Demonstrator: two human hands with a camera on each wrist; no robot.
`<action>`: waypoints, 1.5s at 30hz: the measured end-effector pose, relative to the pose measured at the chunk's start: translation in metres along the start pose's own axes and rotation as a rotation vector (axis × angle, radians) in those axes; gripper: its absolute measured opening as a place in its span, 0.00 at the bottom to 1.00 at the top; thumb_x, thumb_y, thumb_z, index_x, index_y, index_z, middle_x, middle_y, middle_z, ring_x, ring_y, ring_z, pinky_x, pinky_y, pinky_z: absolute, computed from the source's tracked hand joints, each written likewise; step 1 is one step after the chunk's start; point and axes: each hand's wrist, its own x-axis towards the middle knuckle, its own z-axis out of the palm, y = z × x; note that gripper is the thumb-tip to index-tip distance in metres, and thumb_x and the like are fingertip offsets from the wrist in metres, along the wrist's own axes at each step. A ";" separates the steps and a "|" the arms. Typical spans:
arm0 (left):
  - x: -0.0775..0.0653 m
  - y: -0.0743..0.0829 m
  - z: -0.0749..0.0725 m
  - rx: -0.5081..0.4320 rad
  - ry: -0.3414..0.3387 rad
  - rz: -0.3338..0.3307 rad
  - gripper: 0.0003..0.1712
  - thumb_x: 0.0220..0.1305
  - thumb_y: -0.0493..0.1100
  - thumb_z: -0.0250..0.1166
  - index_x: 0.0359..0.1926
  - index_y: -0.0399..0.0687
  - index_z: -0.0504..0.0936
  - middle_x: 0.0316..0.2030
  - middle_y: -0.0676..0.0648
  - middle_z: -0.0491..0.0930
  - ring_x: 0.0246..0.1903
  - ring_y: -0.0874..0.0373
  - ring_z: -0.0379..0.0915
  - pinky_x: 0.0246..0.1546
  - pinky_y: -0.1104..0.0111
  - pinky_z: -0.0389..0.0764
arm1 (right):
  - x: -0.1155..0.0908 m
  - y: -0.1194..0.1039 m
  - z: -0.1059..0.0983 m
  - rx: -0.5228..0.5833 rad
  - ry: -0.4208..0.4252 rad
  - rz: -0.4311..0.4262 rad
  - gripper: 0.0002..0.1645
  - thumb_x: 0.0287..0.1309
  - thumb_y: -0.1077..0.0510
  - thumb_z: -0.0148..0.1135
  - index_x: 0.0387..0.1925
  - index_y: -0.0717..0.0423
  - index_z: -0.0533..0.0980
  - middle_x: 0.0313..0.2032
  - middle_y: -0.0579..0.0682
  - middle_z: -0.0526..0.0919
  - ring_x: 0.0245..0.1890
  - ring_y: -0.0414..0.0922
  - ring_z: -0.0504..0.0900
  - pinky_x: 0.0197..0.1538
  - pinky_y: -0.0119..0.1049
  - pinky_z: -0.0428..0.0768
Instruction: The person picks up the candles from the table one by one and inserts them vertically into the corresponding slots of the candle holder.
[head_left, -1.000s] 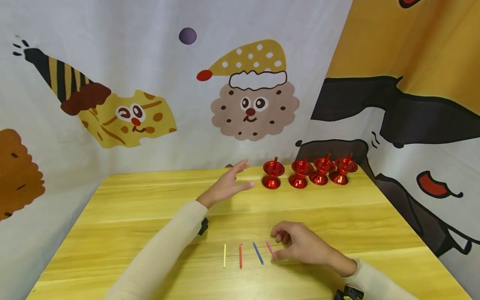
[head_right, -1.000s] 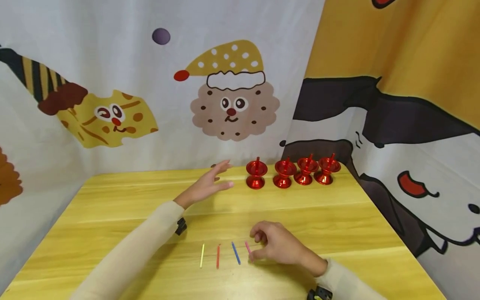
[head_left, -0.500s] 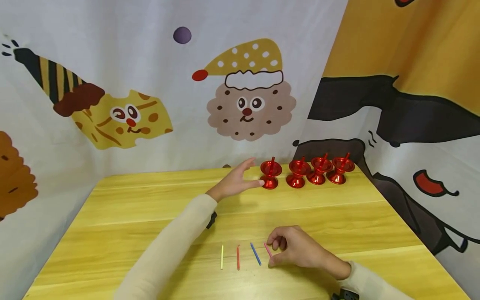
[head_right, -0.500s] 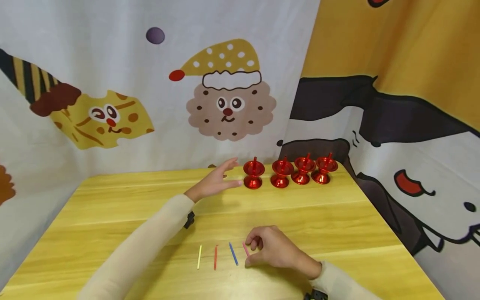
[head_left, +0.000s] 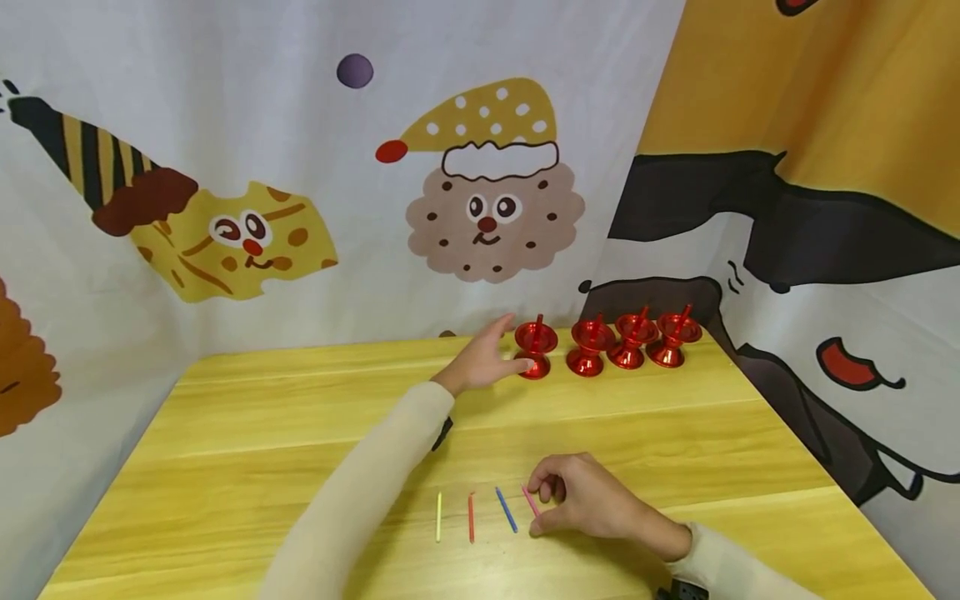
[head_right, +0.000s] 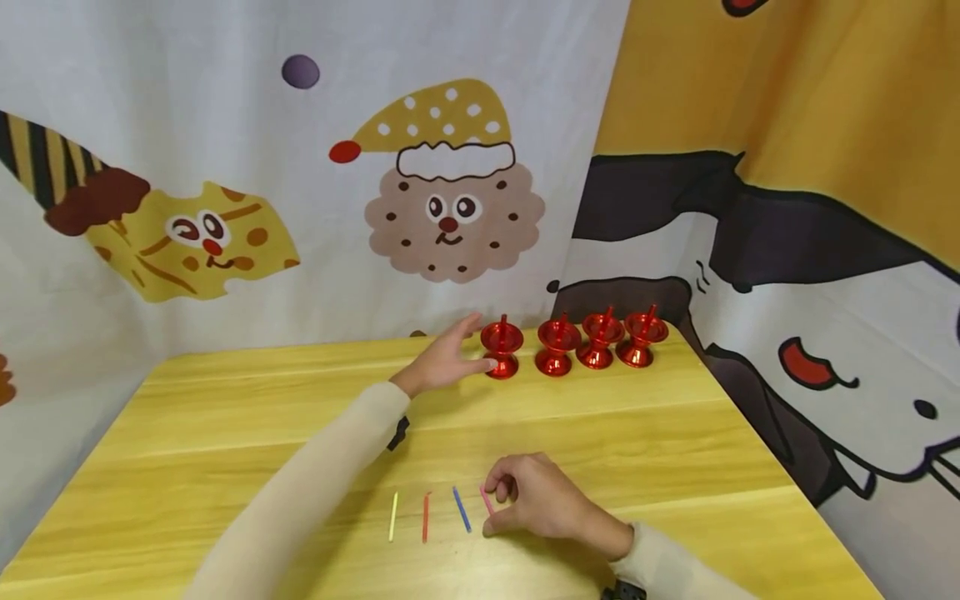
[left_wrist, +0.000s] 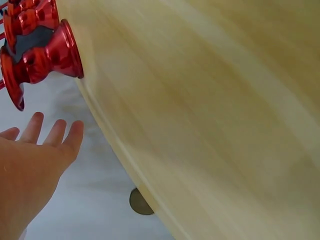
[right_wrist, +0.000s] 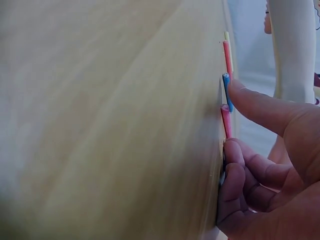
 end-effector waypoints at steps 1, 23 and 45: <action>0.002 0.001 0.001 0.002 0.000 0.002 0.57 0.75 0.54 0.74 0.89 0.39 0.50 0.83 0.37 0.61 0.80 0.42 0.61 0.78 0.46 0.64 | 0.000 0.000 0.000 -0.002 0.001 -0.001 0.22 0.48 0.51 0.92 0.40 0.49 0.86 0.31 0.39 0.82 0.28 0.32 0.75 0.34 0.30 0.78; 0.023 0.016 0.018 -0.111 0.050 -0.136 0.52 0.74 0.56 0.74 0.87 0.44 0.58 0.76 0.37 0.72 0.70 0.41 0.75 0.68 0.50 0.79 | 0.001 -0.001 0.003 0.012 0.001 0.024 0.22 0.48 0.51 0.93 0.39 0.49 0.86 0.30 0.39 0.82 0.30 0.34 0.77 0.35 0.30 0.78; -0.001 -0.001 0.003 -0.141 0.030 -0.113 0.46 0.75 0.53 0.73 0.83 0.41 0.63 0.69 0.34 0.79 0.65 0.41 0.79 0.62 0.53 0.83 | 0.003 -0.001 0.001 -0.007 -0.003 0.007 0.22 0.47 0.49 0.93 0.38 0.47 0.85 0.29 0.39 0.81 0.27 0.31 0.74 0.33 0.30 0.76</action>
